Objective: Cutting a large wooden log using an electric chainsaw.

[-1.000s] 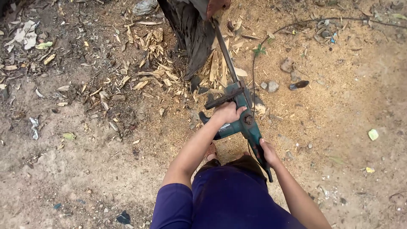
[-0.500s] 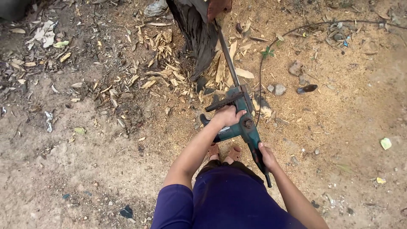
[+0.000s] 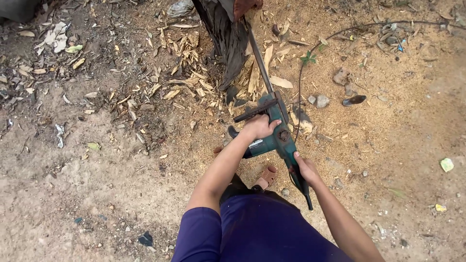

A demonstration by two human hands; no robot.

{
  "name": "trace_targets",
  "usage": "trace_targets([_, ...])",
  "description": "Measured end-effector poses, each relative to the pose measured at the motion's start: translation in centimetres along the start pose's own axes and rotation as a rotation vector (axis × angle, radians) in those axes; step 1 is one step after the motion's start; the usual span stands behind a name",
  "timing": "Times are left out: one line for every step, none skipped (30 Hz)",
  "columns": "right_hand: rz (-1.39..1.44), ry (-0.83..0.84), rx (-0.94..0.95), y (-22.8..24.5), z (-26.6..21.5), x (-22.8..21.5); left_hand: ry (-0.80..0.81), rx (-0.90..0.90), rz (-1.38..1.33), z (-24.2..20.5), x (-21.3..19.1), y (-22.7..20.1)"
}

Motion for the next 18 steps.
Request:
trace_targets([0.005, -0.001, 0.003, 0.1, 0.2, 0.4, 0.005, 0.002, 0.003, 0.2, -0.1, 0.4])
trace_targets([0.041, -0.023, 0.008, 0.2, 0.4, 0.6, 0.01, 0.006, 0.002, 0.4, -0.1, 0.6])
trace_targets([0.077, -0.045, 0.014, 0.4, 0.5, 0.7, 0.016, 0.011, 0.002, 0.6, -0.2, 0.8])
trace_targets([0.076, -0.048, 0.008, 0.8, 0.7, 0.8, 0.01, 0.014, 0.003, 0.7, -0.5, 0.8])
trace_targets([0.051, -0.079, -0.007, 1.2, 0.8, 0.9, 0.002, 0.025, -0.009, 0.8, -0.8, 0.8])
trace_targets([0.026, -0.105, -0.011, 0.9, 0.6, 1.1, 0.005, 0.03, -0.028, 0.5, -0.4, 0.9])
trace_targets([0.024, -0.103, -0.004, -0.2, 0.9, 1.2, 0.01, 0.029, -0.033, 0.0, -0.2, 0.6])
trace_targets([-0.011, -0.116, 0.003, -0.8, 1.6, 1.1, 0.012, 0.026, -0.034, -0.3, -0.6, 0.4])
trace_targets([-0.047, -0.129, 0.01, -1.4, 2.3, 0.9, 0.013, 0.022, -0.035, -0.6, -0.9, 0.2])
trace_targets([-0.046, -0.127, 0.006, -1.2, 2.2, 1.1, 0.01, 0.021, -0.032, -0.3, -0.8, 0.5])
trace_targets([-0.06, -0.13, -0.006, -1.1, 2.1, 1.3, 0.014, 0.022, -0.025, 0.0, -0.5, 0.7])
trace_targets([-0.075, -0.132, -0.01, -1.5, 1.7, 1.5, 0.024, 0.024, -0.021, 0.2, 0.2, 0.8])
trace_targets([-0.074, -0.13, -0.008, -2.1, 1.6, 1.7, 0.028, 0.023, -0.021, 0.1, 0.6, 0.9])
trace_targets([-0.103, -0.136, -0.001, -2.4, 1.9, 1.7, 0.024, 0.014, -0.013, 0.3, 0.7, 1.0])
trace_targets([-0.131, -0.143, 0.006, -2.7, 2.1, 1.6, 0.02, 0.005, -0.005, 0.4, 0.8, 1.0])
trace_targets([-0.129, -0.141, 0.004, -2.5, 1.9, 1.6, 0.02, 0.004, -0.002, 0.1, 0.7, 0.7])
trace_targets([-0.142, -0.142, 0.016, -2.4, 1.7, 1.6, 0.024, 0.001, -0.004, -0.3, 0.5, 0.4])
trace_targets([-0.158, -0.143, 0.025, -2.2, 1.6, 1.4, 0.025, -0.003, -0.006, -0.5, 0.3, 0.0])
Point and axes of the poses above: each hand's wrist, its own z-axis towards the middle knuckle, its own x-axis out of the palm, y = z × x, the point moved 3 cm from there along z, towards the middle knuckle, and after that the axes turned 8 degrees about x, right-handed, at the moved point
